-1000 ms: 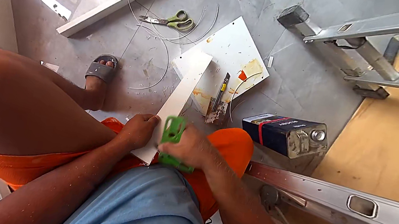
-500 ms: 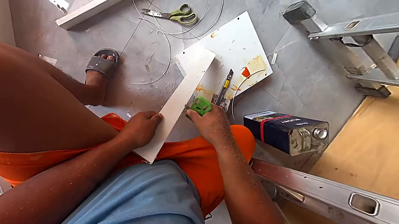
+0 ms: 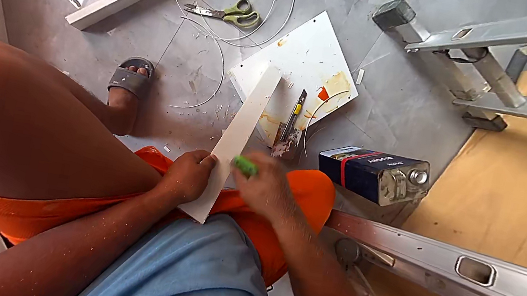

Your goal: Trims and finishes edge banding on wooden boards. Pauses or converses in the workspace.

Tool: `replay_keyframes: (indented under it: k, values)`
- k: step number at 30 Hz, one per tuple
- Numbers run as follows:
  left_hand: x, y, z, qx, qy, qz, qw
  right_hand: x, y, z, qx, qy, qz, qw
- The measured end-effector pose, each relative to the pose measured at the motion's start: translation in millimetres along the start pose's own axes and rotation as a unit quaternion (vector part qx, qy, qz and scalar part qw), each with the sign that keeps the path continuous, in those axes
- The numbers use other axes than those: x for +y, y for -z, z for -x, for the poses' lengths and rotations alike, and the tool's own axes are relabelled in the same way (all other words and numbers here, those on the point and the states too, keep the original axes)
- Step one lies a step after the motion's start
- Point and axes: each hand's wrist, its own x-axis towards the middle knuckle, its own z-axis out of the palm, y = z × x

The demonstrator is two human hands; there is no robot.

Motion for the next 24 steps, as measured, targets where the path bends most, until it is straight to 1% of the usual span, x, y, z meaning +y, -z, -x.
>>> replay_keyframes:
  k: [1,3,4,5,7,9,10,11,12,15,16,17,19,20,22,24]
  values:
    - [-2,0,0,-0.002,-0.001,-0.002,1.000,-5,-10,17,-0.018,0.027,-0.018,0.999]
    - [-2,0,1,-0.006,-0.003,-0.016,1.000,-12,-24,45,-0.016,0.106,-0.072,0.992]
    - [-1,1,2,-0.007,-0.004,-0.026,1.000,-13,-23,50,-0.011,0.112,-0.088,0.990]
    - [1,2,2,-0.007,-0.006,-0.031,0.999,-14,-15,45,-0.004,0.082,-0.084,0.993]
    - [0,1,3,-0.006,-0.007,-0.034,0.999,-6,7,18,0.014,-0.012,-0.044,0.999]
    - [2,0,3,-0.005,-0.005,-0.031,0.999,9,13,-9,0.056,-0.030,-0.010,0.998]
    - [2,0,4,-0.005,-0.003,-0.028,1.000,12,9,-13,0.064,-0.029,-0.007,0.997]
    - [2,0,5,-0.004,0.001,-0.024,1.000,11,1,-8,0.062,-0.017,-0.009,0.998]
    - [2,0,5,-0.002,0.005,-0.022,1.000,8,-8,4,0.050,0.013,-0.014,0.999]
    - [-1,0,8,-0.005,0.005,-0.022,1.000,-7,-27,48,0.020,0.155,-0.058,0.986]
    - [0,-1,8,-0.007,0.001,-0.028,1.000,-10,-24,53,0.015,0.166,-0.069,0.984]
    - [1,-1,7,-0.008,-0.003,-0.033,0.999,-11,-15,48,0.015,0.144,-0.063,0.987]
    - [0,-2,5,-0.007,-0.006,-0.035,0.999,-3,4,21,0.017,0.045,-0.030,0.998]
    - [-1,-2,4,-0.006,-0.007,-0.032,0.999,3,10,4,0.028,0.020,-0.012,0.999]
    - [0,-1,4,-0.003,-0.003,-0.024,1.000,11,4,-8,0.064,0.034,0.012,0.997]
    - [2,1,5,-0.001,0.006,-0.018,1.000,3,-10,16,0.045,0.096,0.010,0.994]
